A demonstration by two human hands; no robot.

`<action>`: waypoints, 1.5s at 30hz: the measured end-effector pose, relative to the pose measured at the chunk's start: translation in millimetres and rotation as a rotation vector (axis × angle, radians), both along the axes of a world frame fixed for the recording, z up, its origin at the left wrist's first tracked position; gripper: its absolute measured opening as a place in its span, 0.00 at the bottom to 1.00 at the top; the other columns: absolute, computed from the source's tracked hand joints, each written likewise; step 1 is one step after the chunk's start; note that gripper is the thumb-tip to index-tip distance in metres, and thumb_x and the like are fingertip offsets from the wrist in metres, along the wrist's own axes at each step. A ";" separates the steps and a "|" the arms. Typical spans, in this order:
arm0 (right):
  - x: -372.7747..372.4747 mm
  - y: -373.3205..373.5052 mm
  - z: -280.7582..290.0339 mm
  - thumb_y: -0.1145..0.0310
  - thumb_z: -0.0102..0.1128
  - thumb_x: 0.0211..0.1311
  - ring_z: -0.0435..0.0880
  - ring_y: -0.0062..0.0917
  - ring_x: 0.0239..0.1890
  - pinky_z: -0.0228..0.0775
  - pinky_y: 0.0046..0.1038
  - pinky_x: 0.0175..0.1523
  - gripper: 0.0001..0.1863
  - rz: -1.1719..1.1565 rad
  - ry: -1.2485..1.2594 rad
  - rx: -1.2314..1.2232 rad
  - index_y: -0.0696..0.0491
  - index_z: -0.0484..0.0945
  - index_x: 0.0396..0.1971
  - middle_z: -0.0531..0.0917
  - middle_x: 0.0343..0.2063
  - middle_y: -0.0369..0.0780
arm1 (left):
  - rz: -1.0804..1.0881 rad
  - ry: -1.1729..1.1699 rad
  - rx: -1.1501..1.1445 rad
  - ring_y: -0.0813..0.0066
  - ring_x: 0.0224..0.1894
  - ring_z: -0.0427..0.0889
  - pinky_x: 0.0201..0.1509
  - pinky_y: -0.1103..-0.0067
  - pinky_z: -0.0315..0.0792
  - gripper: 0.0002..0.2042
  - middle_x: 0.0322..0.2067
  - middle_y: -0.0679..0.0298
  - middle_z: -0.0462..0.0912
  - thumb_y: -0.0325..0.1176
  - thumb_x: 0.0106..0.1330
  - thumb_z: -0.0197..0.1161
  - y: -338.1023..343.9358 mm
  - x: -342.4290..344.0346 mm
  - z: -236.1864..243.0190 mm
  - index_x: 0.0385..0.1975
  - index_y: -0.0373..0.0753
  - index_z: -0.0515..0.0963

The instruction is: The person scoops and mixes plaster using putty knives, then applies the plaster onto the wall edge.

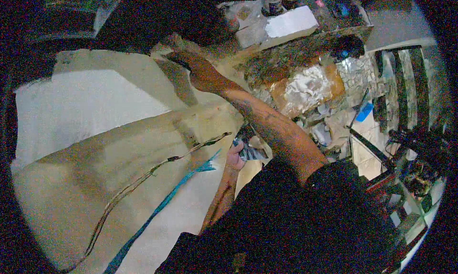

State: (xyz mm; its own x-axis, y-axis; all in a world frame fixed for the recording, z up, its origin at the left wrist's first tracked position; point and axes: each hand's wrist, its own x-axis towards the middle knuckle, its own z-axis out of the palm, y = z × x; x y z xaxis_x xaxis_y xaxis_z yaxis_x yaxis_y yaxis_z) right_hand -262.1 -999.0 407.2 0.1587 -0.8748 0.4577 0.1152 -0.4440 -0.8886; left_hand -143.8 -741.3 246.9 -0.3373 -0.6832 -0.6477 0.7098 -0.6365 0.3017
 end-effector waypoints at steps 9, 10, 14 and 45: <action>38.8 -0.3 22.5 0.87 0.43 0.37 0.62 0.40 0.56 0.57 0.33 0.57 0.32 -0.128 0.073 0.062 0.52 0.64 0.50 0.68 0.50 0.47 | 0.031 -0.011 0.010 0.62 0.47 0.72 0.54 0.68 0.66 0.19 0.46 0.58 0.73 0.24 0.55 0.55 18.2 29.5 -37.7 0.48 0.34 0.66; 41.2 2.6 22.2 0.87 0.43 0.37 0.62 0.40 0.56 0.57 0.33 0.57 0.32 -0.137 0.079 0.065 0.52 0.64 0.50 0.68 0.50 0.47 | 0.048 0.010 0.059 0.62 0.48 0.71 0.55 0.68 0.65 0.19 0.46 0.58 0.72 0.25 0.55 0.56 15.5 24.0 -39.8 0.49 0.34 0.66; 42.4 24.8 17.0 0.83 0.49 0.39 0.64 0.42 0.53 0.60 0.34 0.54 0.32 -0.257 0.218 0.164 0.49 0.63 0.51 0.68 0.49 0.45 | 0.019 0.088 0.061 0.64 0.48 0.71 0.55 0.68 0.65 0.18 0.45 0.61 0.73 0.28 0.56 0.58 8.4 10.6 -30.8 0.48 0.37 0.67; -62.8 100.9 61.0 0.67 0.54 0.46 0.63 0.34 0.55 0.55 0.31 0.57 0.30 0.342 -0.028 -0.062 0.56 0.61 0.53 0.68 0.48 0.44 | 0.004 -0.037 0.042 0.69 0.42 0.74 0.46 0.72 0.71 0.15 0.39 0.63 0.75 0.27 0.54 0.58 -33.8 -36.2 -3.6 0.43 0.37 0.69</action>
State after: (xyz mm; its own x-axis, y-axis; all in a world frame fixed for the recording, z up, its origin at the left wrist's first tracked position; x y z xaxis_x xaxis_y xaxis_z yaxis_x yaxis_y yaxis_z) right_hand -324.9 -898.1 468.1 0.4241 -0.7438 0.5165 0.2905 -0.4285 -0.8556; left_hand -180.0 -775.1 243.3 -0.3097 -0.6562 -0.6881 0.7013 -0.6463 0.3007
